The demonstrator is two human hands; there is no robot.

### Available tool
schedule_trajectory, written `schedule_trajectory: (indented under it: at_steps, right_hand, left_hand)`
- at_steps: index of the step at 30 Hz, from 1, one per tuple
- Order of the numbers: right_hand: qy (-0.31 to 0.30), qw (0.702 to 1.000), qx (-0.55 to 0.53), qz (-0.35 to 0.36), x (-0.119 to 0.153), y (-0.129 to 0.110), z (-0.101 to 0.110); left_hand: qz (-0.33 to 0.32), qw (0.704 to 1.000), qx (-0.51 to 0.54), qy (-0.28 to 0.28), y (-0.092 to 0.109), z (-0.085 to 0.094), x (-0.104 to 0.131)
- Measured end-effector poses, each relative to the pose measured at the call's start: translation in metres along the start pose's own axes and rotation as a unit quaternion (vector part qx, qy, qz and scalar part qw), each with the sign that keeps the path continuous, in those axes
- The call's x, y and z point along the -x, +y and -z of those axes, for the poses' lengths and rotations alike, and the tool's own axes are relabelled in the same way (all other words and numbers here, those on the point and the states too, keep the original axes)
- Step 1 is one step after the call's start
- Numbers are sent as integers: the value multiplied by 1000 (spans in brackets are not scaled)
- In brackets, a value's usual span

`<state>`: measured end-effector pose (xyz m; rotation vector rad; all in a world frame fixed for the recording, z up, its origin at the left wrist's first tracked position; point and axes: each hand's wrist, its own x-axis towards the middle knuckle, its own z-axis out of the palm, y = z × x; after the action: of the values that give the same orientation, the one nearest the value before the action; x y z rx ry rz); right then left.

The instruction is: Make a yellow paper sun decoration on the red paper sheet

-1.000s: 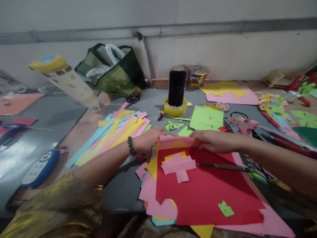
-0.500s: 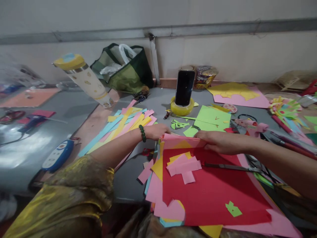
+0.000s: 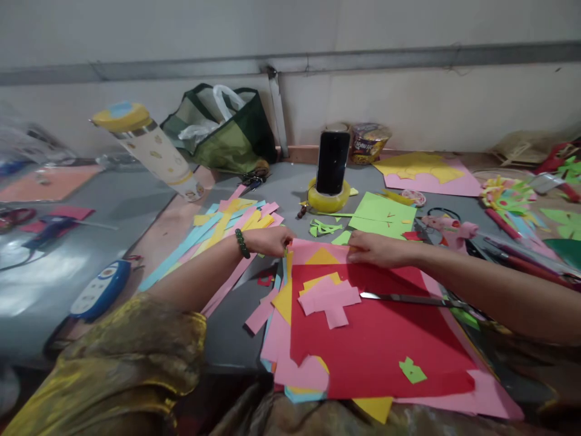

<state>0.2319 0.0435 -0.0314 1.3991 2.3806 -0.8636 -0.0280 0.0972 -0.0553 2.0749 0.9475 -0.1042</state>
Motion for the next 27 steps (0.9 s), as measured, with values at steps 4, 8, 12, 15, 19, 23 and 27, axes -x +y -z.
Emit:
schedule_trajectory:
  at_steps: [4,8,12,15,19,23,27]
  right_hand:
    - [13,1000,17,9,-7,0,0]
    - [16,999,19,-23,-13,-6,-4]
    - [36,997,23,-64,-17,-15,-10]
    - [51,996,30,-65,-18,-18,-12]
    - [52,998,44,6,-18,-15,-11]
    - [40,995,53,72,-20,-13,-10]
    - [31,993,54,100,-21,-18,-8]
  left_hand:
    - [22,996,72,-37,-5,9,1]
    - [85,971,224,10,-6,3,3]
    - [160,936,303,85,-2,-14,11]
    - [126,943,277,133,3,-24,21]
    - [107,955,243,130,8,-27,29]
    - [114,968,141,175,6,-28,30]
    - [59,969,-39,237,17,-43,39]
